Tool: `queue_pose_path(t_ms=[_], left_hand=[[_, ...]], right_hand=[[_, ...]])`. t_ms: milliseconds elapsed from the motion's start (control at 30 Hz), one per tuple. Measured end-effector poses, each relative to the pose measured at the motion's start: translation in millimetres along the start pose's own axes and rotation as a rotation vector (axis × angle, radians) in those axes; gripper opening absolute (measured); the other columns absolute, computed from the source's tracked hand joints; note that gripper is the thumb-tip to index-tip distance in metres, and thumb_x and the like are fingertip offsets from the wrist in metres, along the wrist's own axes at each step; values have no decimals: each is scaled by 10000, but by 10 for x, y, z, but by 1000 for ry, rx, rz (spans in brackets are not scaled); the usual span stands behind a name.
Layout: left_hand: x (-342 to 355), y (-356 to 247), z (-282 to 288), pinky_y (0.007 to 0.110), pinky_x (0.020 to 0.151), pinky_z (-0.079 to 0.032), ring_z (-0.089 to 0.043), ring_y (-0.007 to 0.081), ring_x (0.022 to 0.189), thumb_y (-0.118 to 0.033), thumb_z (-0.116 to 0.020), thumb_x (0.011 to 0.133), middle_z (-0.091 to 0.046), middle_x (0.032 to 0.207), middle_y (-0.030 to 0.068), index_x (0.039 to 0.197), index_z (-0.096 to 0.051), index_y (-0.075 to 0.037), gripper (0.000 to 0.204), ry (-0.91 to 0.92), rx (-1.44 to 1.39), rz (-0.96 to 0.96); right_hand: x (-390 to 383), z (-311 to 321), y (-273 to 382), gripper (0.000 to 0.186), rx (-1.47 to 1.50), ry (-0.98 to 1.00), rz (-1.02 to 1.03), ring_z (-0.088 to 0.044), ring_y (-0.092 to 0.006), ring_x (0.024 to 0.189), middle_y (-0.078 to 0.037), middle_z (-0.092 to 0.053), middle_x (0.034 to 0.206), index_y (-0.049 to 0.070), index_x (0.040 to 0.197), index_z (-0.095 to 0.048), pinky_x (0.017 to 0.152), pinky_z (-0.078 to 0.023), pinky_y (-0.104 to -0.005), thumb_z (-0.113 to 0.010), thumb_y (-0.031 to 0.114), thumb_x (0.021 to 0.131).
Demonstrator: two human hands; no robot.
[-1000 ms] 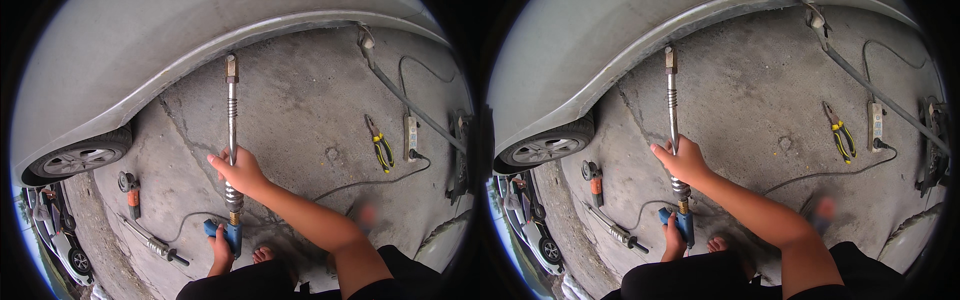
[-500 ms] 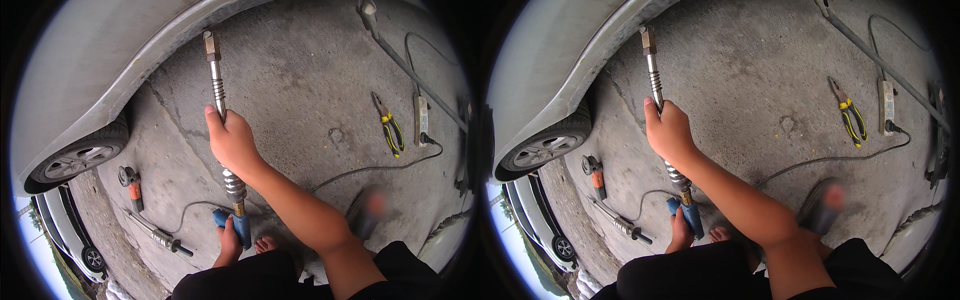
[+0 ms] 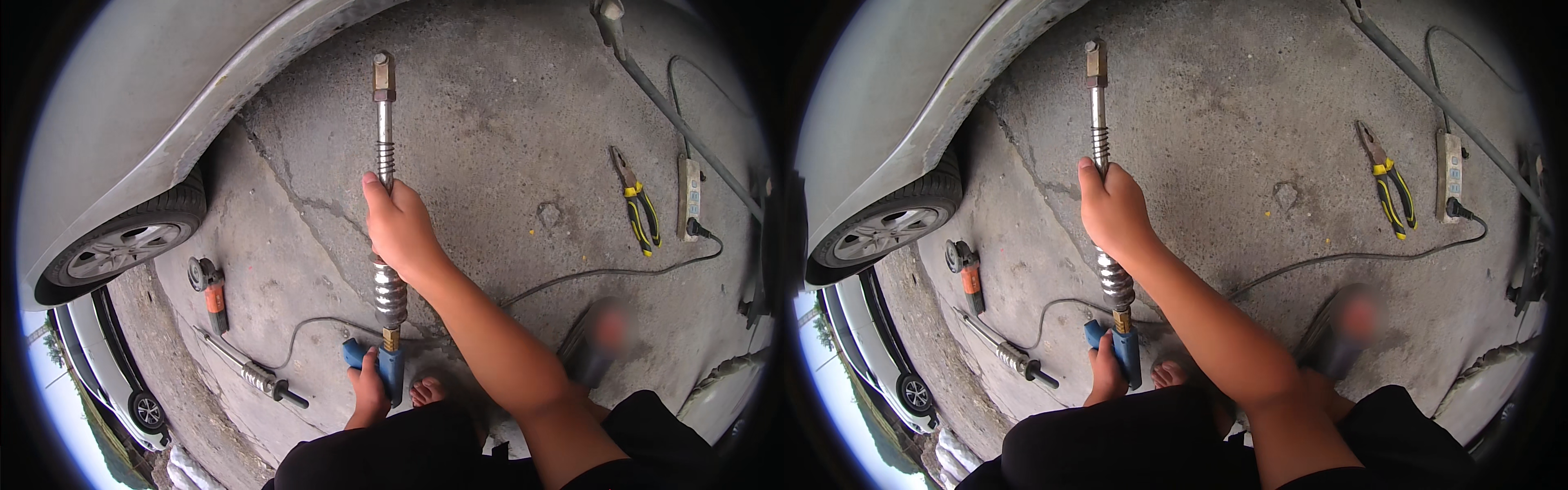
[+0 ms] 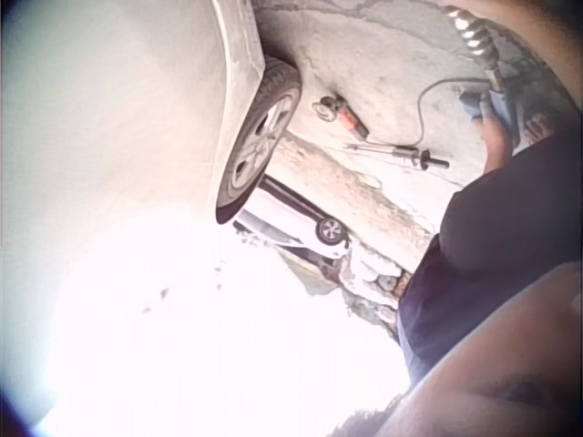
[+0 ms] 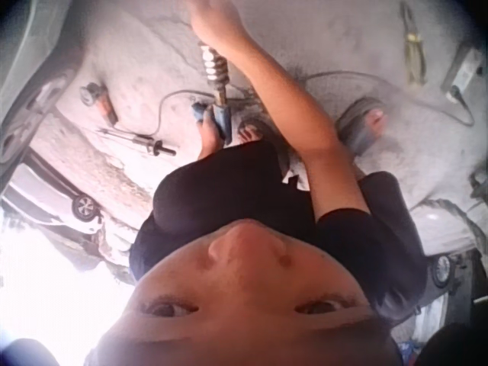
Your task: The person uses pliers to adjust a metal rod and then operates a blue pneumatic tool to repeatedly strike the lower edge of a car's front bumper. The person moves along the bumper, applying the tool to different sections to straighten the metal.
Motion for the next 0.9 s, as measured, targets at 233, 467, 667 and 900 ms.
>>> queue_pose_path(t_ms=[233,467,667,900], left_hand=[[35,-98,3,386,700,-539,-623,230,836,-340,-603,929,-584,993,150,1181,-438,47,490,-11,-50,-80],[-23,-190,-19,395,781,-526,-586,238,931,-334,-673,899,-516,1113,173,1236,-362,32,587,-16,-105,-52],[-67,-238,-63,405,787,-530,-589,248,941,-326,-666,904,-514,1116,178,1241,-344,29,587,-15,-107,-41],[6,-167,-44,409,771,-538,-589,250,933,-311,-664,905,-504,1124,180,1236,-340,20,569,44,-136,-38]], right_hand=[[95,-220,106,459,-32,108,12,-553,-272,561,-117,-544,598,8,729,-508,577,-435,-412,-486,379,998],[108,-318,234,454,-1,151,32,-555,-262,547,-111,-543,585,8,728,-513,560,-435,-408,-489,373,997],[110,-306,237,438,-22,142,35,-550,-236,534,-92,-541,578,17,734,-510,547,-433,-394,-492,367,997],[83,-326,224,433,-24,146,26,-548,-230,543,-97,-534,582,11,739,-511,554,-434,-390,-498,360,995]])
Point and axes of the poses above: each hand's wrist, its own x-axis towards the middle knuckle, its own z-axis out of the back of the hand, y = z × x, the point moved 7 cm from there along x, towards the middle knuckle
